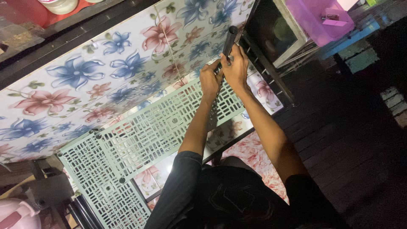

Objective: The person assembles a shelving unit by inserting black metal poles into the corners of light green plastic shelf panels. They align the panels and secure the poles, then adjust the assembled structure on a floral-patterned table.

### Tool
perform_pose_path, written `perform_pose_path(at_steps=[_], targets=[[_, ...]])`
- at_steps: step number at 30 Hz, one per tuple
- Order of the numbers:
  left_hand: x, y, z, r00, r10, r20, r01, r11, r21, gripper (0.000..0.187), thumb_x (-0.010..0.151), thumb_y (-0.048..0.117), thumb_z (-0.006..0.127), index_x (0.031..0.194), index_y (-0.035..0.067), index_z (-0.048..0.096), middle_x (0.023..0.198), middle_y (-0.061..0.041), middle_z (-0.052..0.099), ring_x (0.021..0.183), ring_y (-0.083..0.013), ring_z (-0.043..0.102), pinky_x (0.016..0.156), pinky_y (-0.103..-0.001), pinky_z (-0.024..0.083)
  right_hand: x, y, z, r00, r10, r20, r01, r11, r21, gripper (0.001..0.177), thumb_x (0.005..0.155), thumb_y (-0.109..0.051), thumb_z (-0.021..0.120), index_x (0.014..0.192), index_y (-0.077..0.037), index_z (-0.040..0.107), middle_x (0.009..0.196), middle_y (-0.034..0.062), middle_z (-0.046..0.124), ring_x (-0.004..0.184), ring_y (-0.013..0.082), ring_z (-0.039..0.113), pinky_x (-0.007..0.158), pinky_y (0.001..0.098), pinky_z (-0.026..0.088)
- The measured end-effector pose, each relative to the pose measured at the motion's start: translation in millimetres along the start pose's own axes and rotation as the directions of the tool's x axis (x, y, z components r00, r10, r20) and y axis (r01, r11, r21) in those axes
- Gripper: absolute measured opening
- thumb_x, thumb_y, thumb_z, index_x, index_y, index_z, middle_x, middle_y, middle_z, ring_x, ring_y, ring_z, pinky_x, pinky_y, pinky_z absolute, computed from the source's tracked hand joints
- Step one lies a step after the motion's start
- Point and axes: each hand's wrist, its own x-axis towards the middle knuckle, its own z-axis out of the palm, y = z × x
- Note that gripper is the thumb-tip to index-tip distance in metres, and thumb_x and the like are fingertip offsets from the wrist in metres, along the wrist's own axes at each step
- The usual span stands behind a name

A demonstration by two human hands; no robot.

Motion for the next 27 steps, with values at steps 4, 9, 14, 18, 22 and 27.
perform_pose_path(at_steps=[4,9,14,18,22,27], targets=[[0.1,2.2,-0.8,1.0,0.015,-0.026,-0.016,1.0,-0.017,0.043,0.082,0.018,0.082,0.123,0.01,0.075,0.079,-0.021,0.064,0.078,-0.0369,0.062,0.08,-0.047,0.05,1.9,0.3,1.0,0.999,-0.017,-0.05,0.007,0.981,-0.192,0.032,0.085,-0.013,0.088,0.104,0.003,0.066,0.096,0.0174,0.063,0.087,0.0334,0.067,0.072,0.0435,0.053],[0.0,-0.2,1.4,0.999,0.028,-0.042,-0.03,0.998,-0.053,0.043,0.082,0.019,0.081,0.123,0.01,0.074,0.082,-0.019,0.066,0.078,-0.0338,0.064,0.082,-0.046,0.051,2.0,0.4,-0.9,1.0,0.016,-0.014,-0.016,1.0,-0.01,0.023,0.092,-0.007,0.078,0.109,0.002,0.066,0.102,0.0155,0.066,0.091,0.0301,0.07,0.072,0.0389,0.058],[-0.5,-5.1,3.8,0.996,0.075,-0.048,-0.077,0.996,-0.047,0.043,0.081,0.016,0.081,0.123,0.009,0.074,0.081,-0.018,0.066,0.077,-0.0335,0.063,0.084,-0.045,0.05,1.1,-0.5,-0.6,0.998,-0.053,-0.027,0.052,0.998,-0.018,0.03,0.092,-0.004,0.076,0.118,0.005,0.064,0.106,0.0166,0.066,0.095,0.0325,0.069,0.078,0.0405,0.057],[-1.3,-8.3,5.4,0.997,0.062,-0.044,-0.062,0.998,0.018,0.04,0.079,0.012,0.079,0.119,0.008,0.077,0.082,-0.02,0.066,0.081,-0.0362,0.062,0.081,-0.045,0.049,-0.6,1.9,3.2,0.999,-0.019,-0.032,0.017,0.998,-0.068,0.031,0.086,-0.008,0.083,0.108,0.005,0.065,0.105,0.0176,0.063,0.091,0.0331,0.068,0.076,0.0402,0.057],[-0.2,-8.4,6.3,0.998,0.06,-0.028,-0.06,0.998,-0.004,0.041,0.083,0.017,0.081,0.122,0.008,0.075,0.078,-0.02,0.065,0.077,-0.0359,0.063,0.083,-0.046,0.05,-3.3,6.0,3.6,0.997,-0.052,-0.059,0.052,0.999,0.009,0.026,0.089,-0.005,0.081,0.108,0.004,0.065,0.108,0.0171,0.065,0.095,0.0314,0.071,0.079,0.0379,0.058],[-1.3,-8.7,7.1,0.995,0.077,-0.069,-0.079,0.997,-0.024,0.041,0.085,0.021,0.083,0.123,0.008,0.074,0.085,-0.02,0.067,0.081,-0.0366,0.063,0.081,-0.046,0.05,-1.1,9.8,-0.4,0.999,0.022,-0.037,-0.021,1.0,0.021,0.026,0.092,-0.006,0.079,0.109,0.005,0.064,0.102,0.0145,0.068,0.093,0.0281,0.072,0.08,0.037,0.059]])
